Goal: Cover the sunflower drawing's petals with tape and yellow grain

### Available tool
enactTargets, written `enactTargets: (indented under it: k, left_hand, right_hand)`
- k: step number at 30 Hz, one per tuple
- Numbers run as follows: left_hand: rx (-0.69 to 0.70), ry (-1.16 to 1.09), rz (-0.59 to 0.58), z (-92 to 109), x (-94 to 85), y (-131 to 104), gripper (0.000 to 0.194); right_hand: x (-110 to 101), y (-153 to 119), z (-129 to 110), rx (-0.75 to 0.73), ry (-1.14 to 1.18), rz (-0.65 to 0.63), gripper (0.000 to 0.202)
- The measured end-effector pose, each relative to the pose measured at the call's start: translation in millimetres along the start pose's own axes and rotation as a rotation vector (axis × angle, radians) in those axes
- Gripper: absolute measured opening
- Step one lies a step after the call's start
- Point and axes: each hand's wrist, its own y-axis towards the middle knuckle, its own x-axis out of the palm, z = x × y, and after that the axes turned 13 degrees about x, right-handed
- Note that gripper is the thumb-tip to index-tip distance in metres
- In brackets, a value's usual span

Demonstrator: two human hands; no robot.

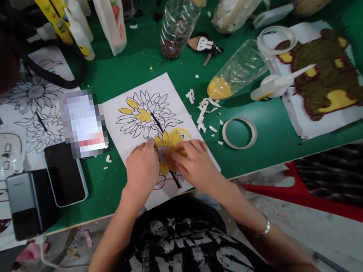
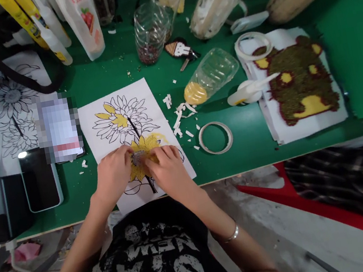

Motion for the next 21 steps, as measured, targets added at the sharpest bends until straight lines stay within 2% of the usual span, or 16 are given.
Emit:
enactTargets:
  k: [4, 6, 15, 21]
  left_hand:
    - [-0.021, -0.023, 0.010, 0.2, -0.7, 1.5, 0.027]
    - [-0.022, -0.031, 0.017, -0.1, -0.3, 0.7, 0.028]
    - [-0.012, -0.051, 0.032, -4.2, 2.5, -1.0, 0.030]
    - [0.032, -0.030, 0.026, -6.1, 1.4, -0.8, 0.031]
  right_hand:
    - [14.0, 7.0, -12.0, 0.152, 0.106, 0.165, 0.021]
    - [18.1, 10.9, -16.4, 0.196, 0.125, 0.195, 0.020]
    - [22.5, 18.4, -24.2, 0.238, 0.117, 0.177, 0.021]
    - [22.3, 24.2, -25.5, 0.213, 0.077, 0.120, 0.021]
